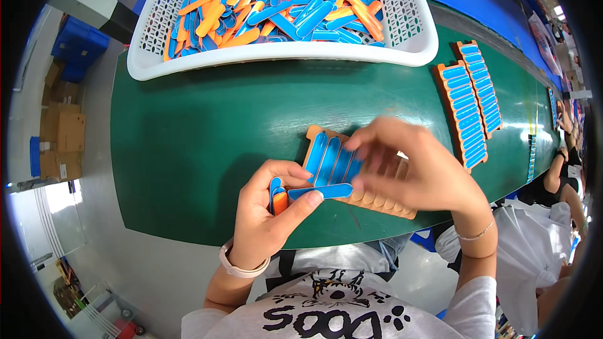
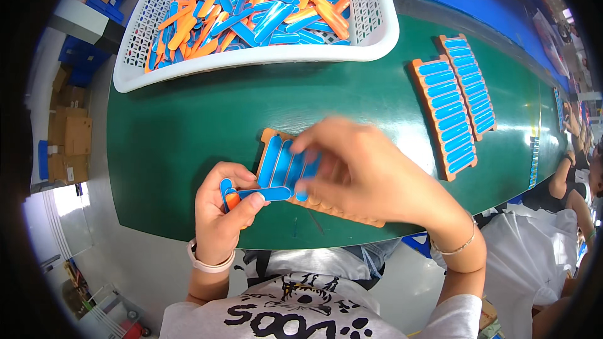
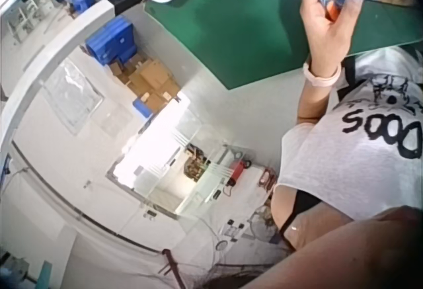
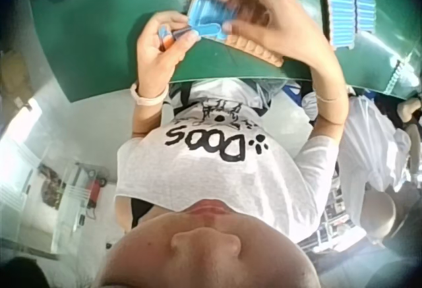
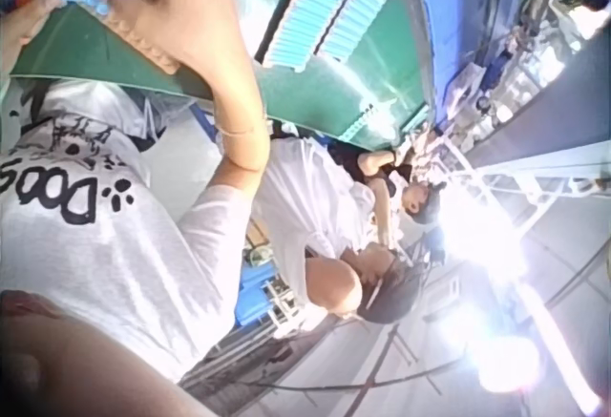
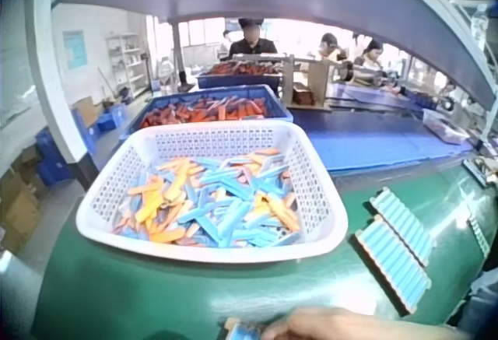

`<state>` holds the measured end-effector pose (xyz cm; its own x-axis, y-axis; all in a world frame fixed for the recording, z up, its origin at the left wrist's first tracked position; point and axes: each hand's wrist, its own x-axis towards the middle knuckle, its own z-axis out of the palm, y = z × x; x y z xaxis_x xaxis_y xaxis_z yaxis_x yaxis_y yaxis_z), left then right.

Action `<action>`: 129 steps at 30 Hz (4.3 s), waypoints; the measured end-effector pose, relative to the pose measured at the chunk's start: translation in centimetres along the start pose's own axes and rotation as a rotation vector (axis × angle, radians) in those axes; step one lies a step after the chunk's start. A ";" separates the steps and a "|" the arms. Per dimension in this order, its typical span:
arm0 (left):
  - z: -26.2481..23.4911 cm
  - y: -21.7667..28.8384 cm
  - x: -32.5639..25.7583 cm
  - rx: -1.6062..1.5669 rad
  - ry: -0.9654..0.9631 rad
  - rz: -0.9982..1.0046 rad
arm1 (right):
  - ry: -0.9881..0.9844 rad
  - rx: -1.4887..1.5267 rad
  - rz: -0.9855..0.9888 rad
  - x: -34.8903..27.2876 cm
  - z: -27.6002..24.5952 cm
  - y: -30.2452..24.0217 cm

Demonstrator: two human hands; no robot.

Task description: The person assembles blue and orange plastic parts into a brown assembly tray by hand.

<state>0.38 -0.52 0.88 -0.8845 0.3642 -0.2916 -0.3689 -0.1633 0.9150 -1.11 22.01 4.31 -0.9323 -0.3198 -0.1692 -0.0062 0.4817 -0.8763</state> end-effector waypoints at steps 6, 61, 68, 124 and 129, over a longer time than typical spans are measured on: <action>-0.4 -0.1 0.2 -0.044 -0.038 -0.028 | 0.042 0.246 0.021 -0.8 1.5 -1.0; 2.8 -1.2 -1.0 0.043 -0.119 -0.020 | 0.346 -0.477 0.075 -8.8 2.9 2.3; 4.8 -2.6 -0.5 -0.012 -0.535 -0.238 | 0.387 0.052 -0.169 -12.1 1.4 2.4; 4.2 0.9 -0.3 0.234 -0.381 -0.448 | 0.714 -0.752 0.017 -13.3 5.5 4.4; 5.5 -0.5 0.3 0.206 -0.550 -0.388 | 0.563 0.184 -0.216 -12.8 4.6 2.8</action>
<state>1.86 4.69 1.86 -0.4067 0.7808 -0.4742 -0.5188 0.2298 0.8234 12.48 23.76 1.92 -0.9649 0.1083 0.2394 -0.1998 0.2896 -0.9361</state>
